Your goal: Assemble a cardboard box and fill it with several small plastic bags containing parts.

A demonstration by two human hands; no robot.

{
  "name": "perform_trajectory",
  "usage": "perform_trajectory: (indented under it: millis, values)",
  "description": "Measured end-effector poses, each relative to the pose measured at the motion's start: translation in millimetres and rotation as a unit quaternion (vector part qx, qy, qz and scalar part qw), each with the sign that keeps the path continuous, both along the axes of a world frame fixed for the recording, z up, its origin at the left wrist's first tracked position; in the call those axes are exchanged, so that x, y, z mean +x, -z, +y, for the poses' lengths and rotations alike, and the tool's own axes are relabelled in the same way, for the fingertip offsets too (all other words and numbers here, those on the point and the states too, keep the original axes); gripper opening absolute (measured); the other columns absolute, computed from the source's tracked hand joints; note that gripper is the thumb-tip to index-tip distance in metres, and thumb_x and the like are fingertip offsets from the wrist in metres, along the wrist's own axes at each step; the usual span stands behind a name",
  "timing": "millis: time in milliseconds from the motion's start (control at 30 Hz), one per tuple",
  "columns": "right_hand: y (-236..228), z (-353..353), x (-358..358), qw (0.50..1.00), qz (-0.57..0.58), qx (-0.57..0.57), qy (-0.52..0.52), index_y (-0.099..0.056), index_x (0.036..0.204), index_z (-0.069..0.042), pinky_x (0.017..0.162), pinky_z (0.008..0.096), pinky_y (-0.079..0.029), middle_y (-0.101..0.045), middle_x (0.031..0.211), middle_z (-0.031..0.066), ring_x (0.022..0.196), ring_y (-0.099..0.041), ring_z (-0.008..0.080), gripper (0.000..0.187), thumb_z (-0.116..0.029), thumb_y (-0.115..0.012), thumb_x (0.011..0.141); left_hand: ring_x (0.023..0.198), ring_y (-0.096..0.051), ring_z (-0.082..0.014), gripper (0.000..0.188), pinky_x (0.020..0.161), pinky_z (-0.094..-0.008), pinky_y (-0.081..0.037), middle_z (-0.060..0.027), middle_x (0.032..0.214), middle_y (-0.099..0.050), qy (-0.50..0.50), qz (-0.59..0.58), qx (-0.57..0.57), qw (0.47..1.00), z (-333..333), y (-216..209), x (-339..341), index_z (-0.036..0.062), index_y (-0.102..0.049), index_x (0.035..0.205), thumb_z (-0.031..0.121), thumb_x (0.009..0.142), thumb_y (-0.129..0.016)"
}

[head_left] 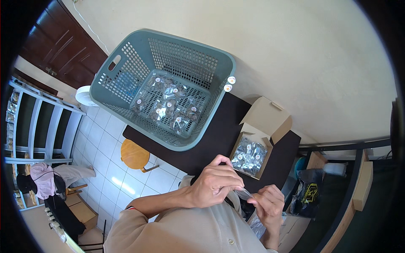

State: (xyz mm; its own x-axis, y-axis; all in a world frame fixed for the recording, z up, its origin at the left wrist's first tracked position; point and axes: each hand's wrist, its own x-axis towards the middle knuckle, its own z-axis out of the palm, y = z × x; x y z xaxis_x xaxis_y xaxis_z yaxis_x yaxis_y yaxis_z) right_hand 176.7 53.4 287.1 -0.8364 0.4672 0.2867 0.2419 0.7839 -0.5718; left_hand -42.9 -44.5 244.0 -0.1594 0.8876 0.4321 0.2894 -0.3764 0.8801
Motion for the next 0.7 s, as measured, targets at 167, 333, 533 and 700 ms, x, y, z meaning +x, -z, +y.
perform_trajectory:
  millis: [167, 333, 533, 700]
  values:
    - [8, 0, 6, 0.999, -0.002, -0.036, 0.0, -0.073, 0.082, -0.001, 0.065, 0.0373, -0.05, -0.062, 0.068, 0.0071, 0.068, -0.063, 0.0261, 0.021, -0.018, -0.085, 0.079, 0.085, -0.071, -0.0199, 0.01, 0.087, -0.0377, -0.047, -0.0055, 0.093, -0.079, 0.001, -0.006, -0.007, 1.0, 2, 4, 1, 0.0052, -0.078, 0.089, -0.002, 0.082, -0.079]
    - [12, 1, 6, 0.997, 0.012, -0.064, 0.033, -0.074, 0.084, 0.001, 0.064, 0.0379, -0.05, -0.063, 0.069, 0.0105, 0.067, -0.063, 0.0275, 0.017, -0.012, -0.085, 0.079, 0.087, -0.07, -0.0221, 0.007, 0.086, -0.0351, -0.048, -0.0062, 0.093, -0.079, 0.027, -0.032, -0.005, 0.999, 16, 8, 2, 0.0044, -0.078, 0.089, 0.003, 0.082, -0.081]
    - [26, -8, -3, 0.986, 0.064, -0.123, 0.096, -0.072, 0.084, 0.003, 0.062, 0.0374, -0.049, -0.063, 0.07, 0.0116, 0.062, -0.06, 0.0267, 0.013, -0.006, -0.081, 0.085, 0.086, -0.068, -0.0267, 0.032, 0.083, -0.037, -0.055, -0.0122, 0.098, -0.07, -0.182, -0.009, -0.05, 0.982, 17, 4, 17, 0.002, -0.072, 0.101, 0.008, 0.075, -0.091]
    - [30, -20, -10, 0.965, 0.074, -0.165, 0.19, -0.071, 0.087, 0.007, 0.058, 0.0286, -0.045, -0.065, 0.07, 0.0105, 0.061, -0.058, 0.0148, 0.013, -0.002, -0.07, 0.096, 0.099, -0.068, -0.0309, 0.033, 0.084, -0.0395, -0.056, -0.0138, 0.11, -0.07, -0.035, 0.004, -0.023, 0.999, 12, 23, 29, 0.0007, -0.07, 0.109, 0.003, 0.079, -0.085]
